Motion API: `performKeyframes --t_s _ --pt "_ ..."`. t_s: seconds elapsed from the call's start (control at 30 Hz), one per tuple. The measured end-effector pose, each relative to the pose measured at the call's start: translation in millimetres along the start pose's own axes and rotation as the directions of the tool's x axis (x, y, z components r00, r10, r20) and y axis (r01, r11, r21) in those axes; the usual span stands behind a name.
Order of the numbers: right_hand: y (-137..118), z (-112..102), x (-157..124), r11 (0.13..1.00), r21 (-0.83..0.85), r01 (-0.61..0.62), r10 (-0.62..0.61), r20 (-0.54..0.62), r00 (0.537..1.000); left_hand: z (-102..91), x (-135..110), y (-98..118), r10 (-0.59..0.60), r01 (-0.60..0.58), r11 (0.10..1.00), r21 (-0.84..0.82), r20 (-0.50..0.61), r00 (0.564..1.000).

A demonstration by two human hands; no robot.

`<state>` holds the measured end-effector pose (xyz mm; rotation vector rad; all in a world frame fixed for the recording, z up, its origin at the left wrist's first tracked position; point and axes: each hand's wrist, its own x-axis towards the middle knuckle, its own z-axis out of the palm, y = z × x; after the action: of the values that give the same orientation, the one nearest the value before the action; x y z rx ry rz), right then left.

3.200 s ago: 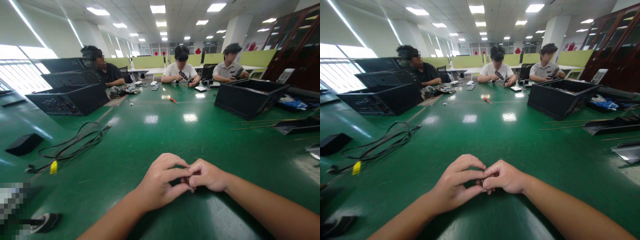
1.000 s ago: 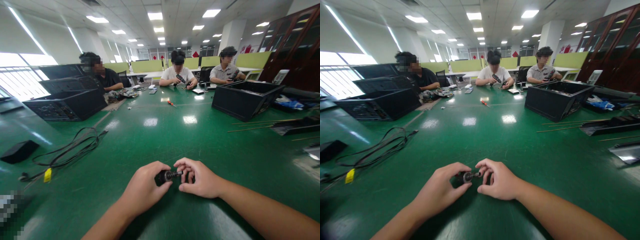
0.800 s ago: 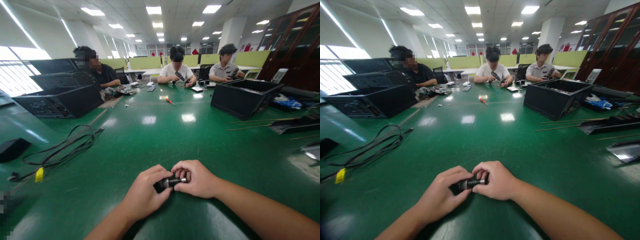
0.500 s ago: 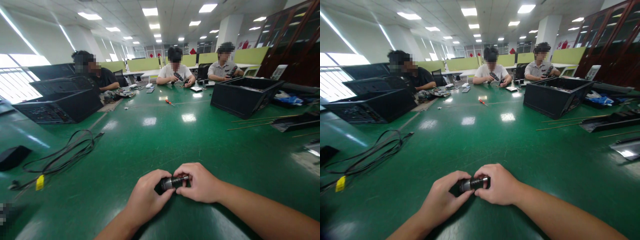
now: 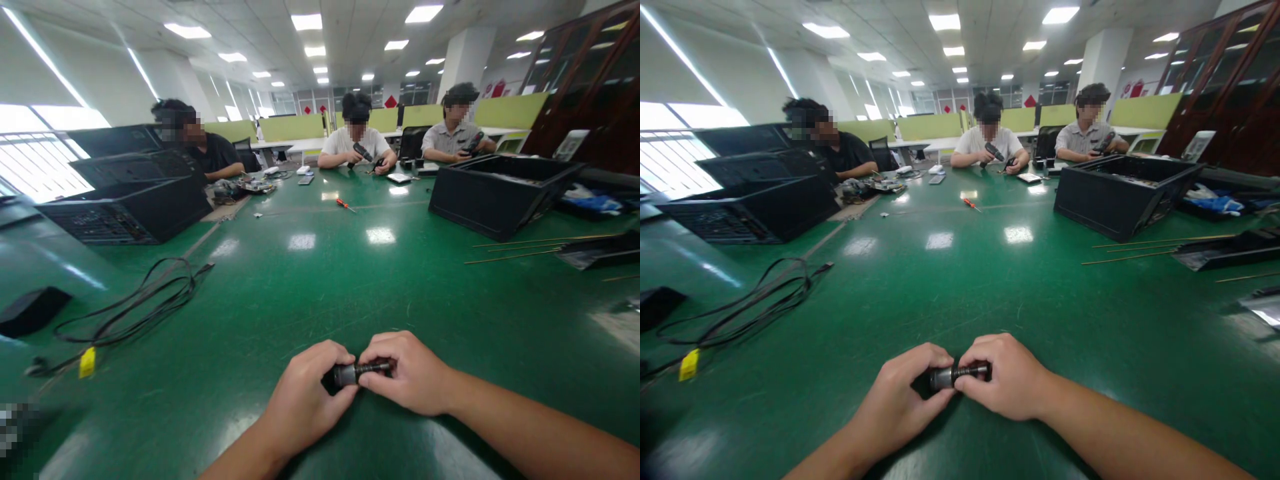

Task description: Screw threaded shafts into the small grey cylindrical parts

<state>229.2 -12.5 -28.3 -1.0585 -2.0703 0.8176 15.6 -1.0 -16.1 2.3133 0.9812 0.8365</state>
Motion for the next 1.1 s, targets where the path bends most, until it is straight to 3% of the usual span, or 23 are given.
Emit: performKeyframes --t_s 0.6,1.1 --pt "0.0 -5.0 -5.2 0.998 -0.055 0.01 -0.01 -0.001 1.0 3.3 0.3 6.1 -0.093 0.092 0.996 -0.012 -0.048 0.995" --pt "-0.1 -3.0 -7.0 0.996 -0.063 0.06 -0.062 -0.037 0.997 -0.7 0.6 3.4 -0.086 0.083 0.994 -0.075 -0.042 0.995"
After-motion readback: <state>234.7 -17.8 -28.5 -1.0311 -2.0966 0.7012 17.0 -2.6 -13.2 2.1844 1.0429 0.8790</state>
